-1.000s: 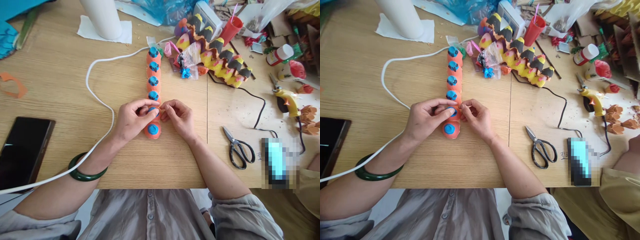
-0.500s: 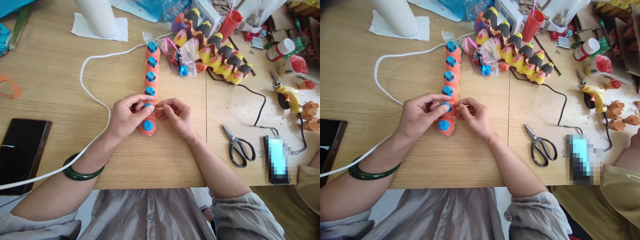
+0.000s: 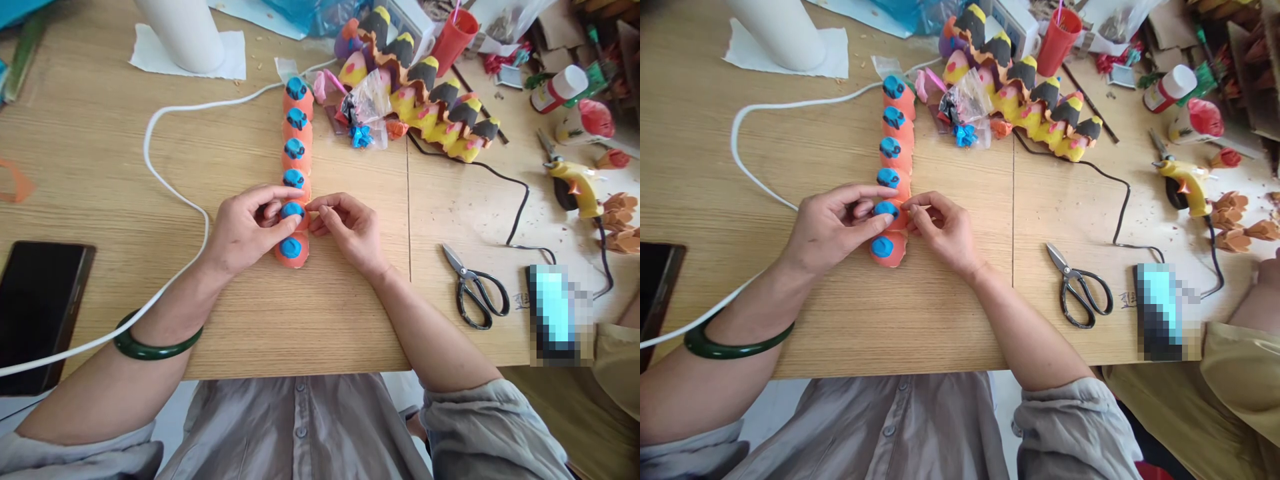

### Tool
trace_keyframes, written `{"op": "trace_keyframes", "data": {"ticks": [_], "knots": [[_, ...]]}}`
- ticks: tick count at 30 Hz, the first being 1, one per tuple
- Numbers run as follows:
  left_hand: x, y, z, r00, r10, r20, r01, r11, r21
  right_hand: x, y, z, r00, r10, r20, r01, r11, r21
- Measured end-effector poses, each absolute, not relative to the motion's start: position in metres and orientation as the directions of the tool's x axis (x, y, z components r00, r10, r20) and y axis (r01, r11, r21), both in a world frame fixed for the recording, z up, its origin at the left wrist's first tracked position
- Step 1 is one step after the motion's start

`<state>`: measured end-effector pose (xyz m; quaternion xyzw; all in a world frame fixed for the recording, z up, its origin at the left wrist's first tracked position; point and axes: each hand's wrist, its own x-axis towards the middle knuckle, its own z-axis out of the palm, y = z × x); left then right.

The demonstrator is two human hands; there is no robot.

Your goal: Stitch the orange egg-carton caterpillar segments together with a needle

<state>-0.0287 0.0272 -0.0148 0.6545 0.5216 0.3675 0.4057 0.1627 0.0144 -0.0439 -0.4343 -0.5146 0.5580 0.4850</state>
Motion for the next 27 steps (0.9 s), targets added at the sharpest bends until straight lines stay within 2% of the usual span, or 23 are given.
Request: {"op": "trace_keyframes", "data": {"ticks": [3,6,9,12,14,17,20,23,27], "knots": [[-0.029,0.027,-0.015,0.184,0.98,0.069,0.375,-0.135,0.917,0.163,0.014,-0.044,-0.156,0.987,0.028,-0.083,0.015,-0.996],[-0.028,0.027,-0.014,0.161,0.985,0.066,0.286,-0.111,0.952,0.162,0.014,-0.045,-0.137,0.989,0.054,-0.095,0.041,-0.995],[-0.026,0.028,-0.013,0.108,0.992,0.062,0.006,-0.063,0.998,0.161,0.013,-0.047,-0.06,0.992,0.108,-0.1,0.102,-0.99],[-0.023,0.029,-0.012,0.069,0.997,0.027,-0.32,-0.003,0.947,0.16,0.013,-0.049,0.034,0.981,0.192,-0.056,0.194,-0.979],[-0.021,0.028,-0.013,0.056,0.998,0.025,-0.414,0.001,0.91,0.16,0.011,-0.049,0.074,0.963,0.26,0.009,0.26,-0.965],[-0.018,0.023,-0.016,0.09,0.994,0.066,-0.436,-0.02,0.9,0.159,0.006,-0.044,0.1,0.916,0.389,0.159,0.371,-0.915],[-0.015,0.014,-0.017,0.217,0.966,0.139,-0.403,-0.041,0.914,0.159,0.0,-0.037,0.068,0.829,0.556,0.326,0.508,-0.797],[-0.012,0.005,-0.014,0.333,0.928,0.17,-0.336,-0.051,0.94,0.159,-0.004,-0.029,-0.038,0.699,0.714,0.467,0.644,-0.606],[-0.012,-0.002,-0.011,0.428,0.873,0.235,-0.313,-0.1,0.944,0.158,-0.006,-0.024,-0.194,0.535,0.823,0.558,0.75,-0.356]]}}
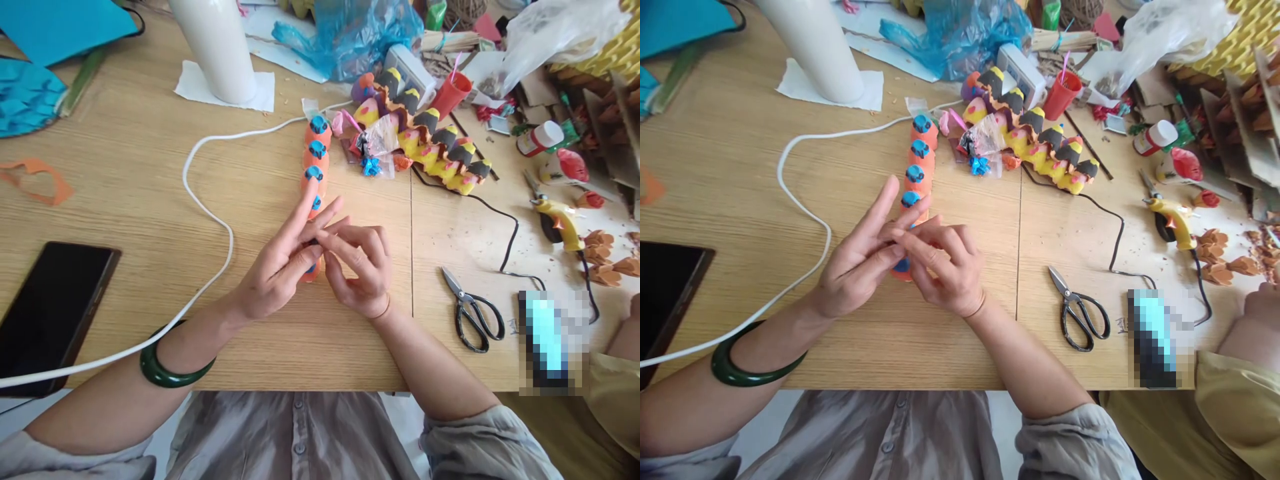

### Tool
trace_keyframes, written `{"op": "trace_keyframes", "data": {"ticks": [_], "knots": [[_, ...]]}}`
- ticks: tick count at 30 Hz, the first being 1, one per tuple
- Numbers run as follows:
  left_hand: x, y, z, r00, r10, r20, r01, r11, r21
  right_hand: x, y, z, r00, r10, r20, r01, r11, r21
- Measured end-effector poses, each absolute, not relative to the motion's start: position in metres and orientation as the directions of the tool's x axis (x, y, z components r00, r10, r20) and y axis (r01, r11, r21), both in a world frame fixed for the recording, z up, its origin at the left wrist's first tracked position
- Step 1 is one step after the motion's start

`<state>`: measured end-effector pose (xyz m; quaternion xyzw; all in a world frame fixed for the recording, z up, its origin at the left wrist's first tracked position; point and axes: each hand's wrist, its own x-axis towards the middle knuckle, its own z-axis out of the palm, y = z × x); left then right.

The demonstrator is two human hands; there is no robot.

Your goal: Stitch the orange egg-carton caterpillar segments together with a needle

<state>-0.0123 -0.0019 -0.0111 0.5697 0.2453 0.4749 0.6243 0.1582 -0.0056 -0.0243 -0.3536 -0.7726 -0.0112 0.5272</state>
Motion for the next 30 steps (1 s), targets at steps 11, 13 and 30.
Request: {"op": "trace_keyframes", "data": {"ticks": [11,13,30], "knots": [[-0.014,-0.001,-0.011,0.421,0.866,0.269,-0.22,-0.19,0.957,0.156,-0.005,-0.027,-0.146,0.64,0.754,0.433,0.727,-0.533],[-0.013,-0.002,-0.006,0.313,0.91,0.273,-0.135,-0.242,0.961,0.155,-0.006,-0.027,-0.102,0.689,0.717,0.408,0.687,-0.602],[-0.011,0.001,0.002,0.112,0.984,0.142,0.113,-0.154,0.982,0.156,-0.006,-0.031,-0.063,0.726,0.685,0.446,0.634,-0.631]]}}
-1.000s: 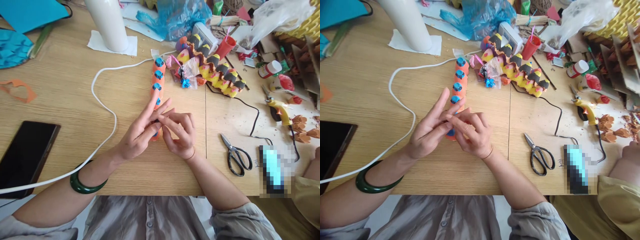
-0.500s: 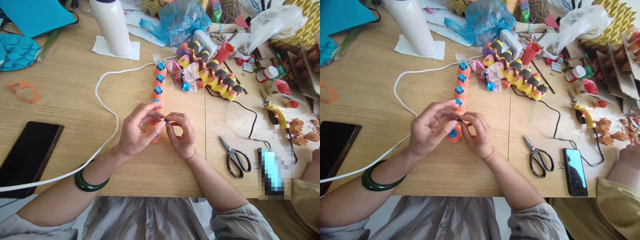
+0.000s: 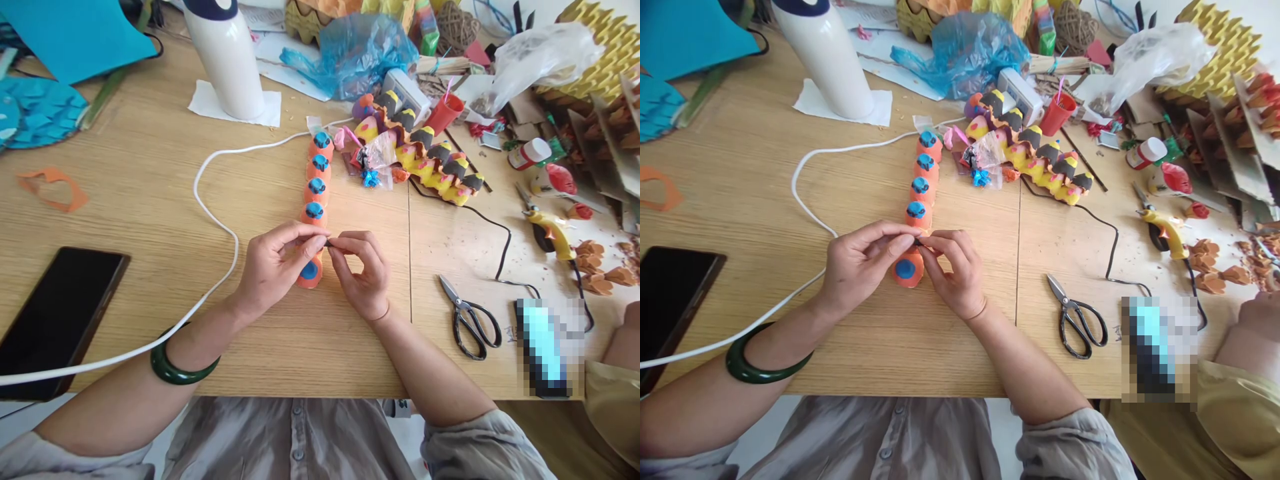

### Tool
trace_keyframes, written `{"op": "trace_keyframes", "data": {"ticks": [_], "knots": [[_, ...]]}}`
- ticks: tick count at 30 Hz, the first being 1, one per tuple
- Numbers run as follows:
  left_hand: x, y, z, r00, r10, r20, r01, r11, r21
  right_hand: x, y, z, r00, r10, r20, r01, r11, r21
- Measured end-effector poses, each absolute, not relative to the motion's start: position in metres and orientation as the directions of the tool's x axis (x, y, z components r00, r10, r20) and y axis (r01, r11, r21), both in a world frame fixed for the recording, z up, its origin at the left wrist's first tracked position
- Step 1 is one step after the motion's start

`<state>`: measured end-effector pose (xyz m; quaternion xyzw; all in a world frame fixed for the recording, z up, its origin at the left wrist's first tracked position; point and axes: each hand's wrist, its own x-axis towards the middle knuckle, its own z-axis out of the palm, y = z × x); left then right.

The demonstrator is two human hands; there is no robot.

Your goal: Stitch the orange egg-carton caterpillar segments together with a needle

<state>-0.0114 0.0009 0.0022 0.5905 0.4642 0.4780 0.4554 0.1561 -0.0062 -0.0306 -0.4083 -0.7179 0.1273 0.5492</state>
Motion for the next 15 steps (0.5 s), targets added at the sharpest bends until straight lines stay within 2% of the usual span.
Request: {"op": "trace_keyframes", "data": {"ticks": [4,15], "knots": [[-0.0122,0.0013,0.0019,0.156,0.974,0.164,0.104,-0.181,0.978,0.1572,-0.0058,-0.0309,-0.039,0.732,0.68,0.416,0.631,-0.655],[-0.0132,0.0025,-0.0008,0.107,0.985,0.138,0.122,-0.15,0.981,0.1563,-0.0044,-0.0291,-0.038,0.758,0.651,0.399,0.609,-0.685]]}}
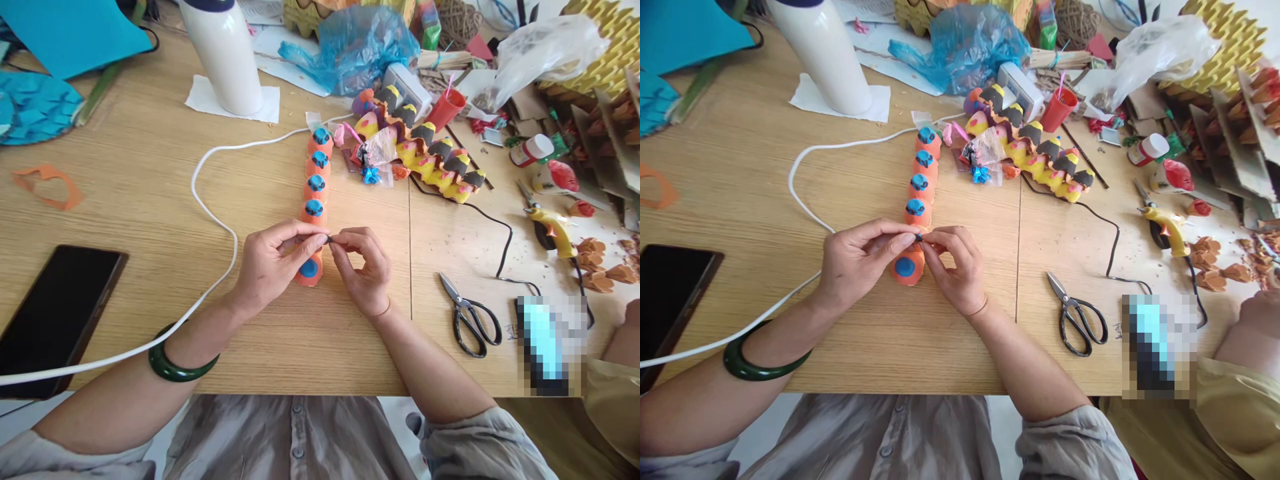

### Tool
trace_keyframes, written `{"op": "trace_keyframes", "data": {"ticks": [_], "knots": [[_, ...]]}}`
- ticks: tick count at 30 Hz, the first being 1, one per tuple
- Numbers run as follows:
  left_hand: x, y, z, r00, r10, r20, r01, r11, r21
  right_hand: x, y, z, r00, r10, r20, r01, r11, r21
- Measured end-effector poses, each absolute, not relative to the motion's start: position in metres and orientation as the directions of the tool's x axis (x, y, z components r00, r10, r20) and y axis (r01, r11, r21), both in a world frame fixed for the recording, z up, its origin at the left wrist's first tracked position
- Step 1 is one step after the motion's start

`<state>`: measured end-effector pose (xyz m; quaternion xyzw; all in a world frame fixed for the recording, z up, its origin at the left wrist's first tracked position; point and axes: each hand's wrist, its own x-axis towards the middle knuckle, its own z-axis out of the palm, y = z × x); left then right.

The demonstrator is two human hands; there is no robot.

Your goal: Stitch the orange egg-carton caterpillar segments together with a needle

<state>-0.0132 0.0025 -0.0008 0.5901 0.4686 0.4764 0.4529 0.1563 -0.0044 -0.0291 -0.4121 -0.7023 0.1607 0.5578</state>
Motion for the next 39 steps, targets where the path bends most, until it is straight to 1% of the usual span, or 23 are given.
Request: {"op": "trace_keyframes", "data": {"ticks": [4,12,16,18,21,25,28,34,39], "knots": [[-0.0134,0.002,-0.0013,0.106,0.984,0.142,0.131,-0.156,0.979,0.157,-0.0048,-0.0299,-0.044,0.768,0.639,0.413,0.596,-0.688],[-0.014,0.0025,-0.0038,0.105,0.984,0.141,0.143,-0.155,0.977,0.1581,-0.0023,-0.0303,-0.074,0.719,0.691,0.441,0.645,-0.623],[-0.0142,0.0033,-0.0027,0.094,0.987,0.133,0.112,-0.143,0.983,0.157,-0.0032,-0.0306,-0.06,0.766,0.64,0.397,0.606,-0.689],[-0.0141,0.0031,-0.0019,0.089,0.988,0.123,0.109,-0.132,0.985,0.1568,-0.0041,-0.0312,-0.075,0.779,0.623,0.395,0.596,-0.699],[-0.014,0.0025,-0.0011,0.1,0.988,0.113,0.106,-0.124,0.987,0.1571,-0.0045,-0.032,-0.097,0.757,0.647,0.422,0.62,-0.662],[-0.0139,0.002,-0.0009,0.102,0.988,0.113,0.127,-0.126,0.984,0.1577,-0.0032,-0.0325,-0.073,0.715,0.696,0.471,0.639,-0.608],[-0.0138,0.0021,-0.0007,0.098,0.988,0.116,0.135,-0.128,0.983,0.1578,-0.0026,-0.0327,-0.07,0.714,0.697,0.472,0.639,-0.607],[-0.0145,0.0019,-0.0013,0.09,0.99,0.108,0.121,-0.119,0.986,0.1571,-0.004,-0.033,-0.084,0.739,0.669,0.419,0.635,-0.649],[-0.0148,0.0013,-0.0019,0.101,0.99,0.1,0.125,-0.112,0.986,0.158,-0.0027,-0.0341,-0.105,0.709,0.698,0.478,0.651,-0.59]]}}
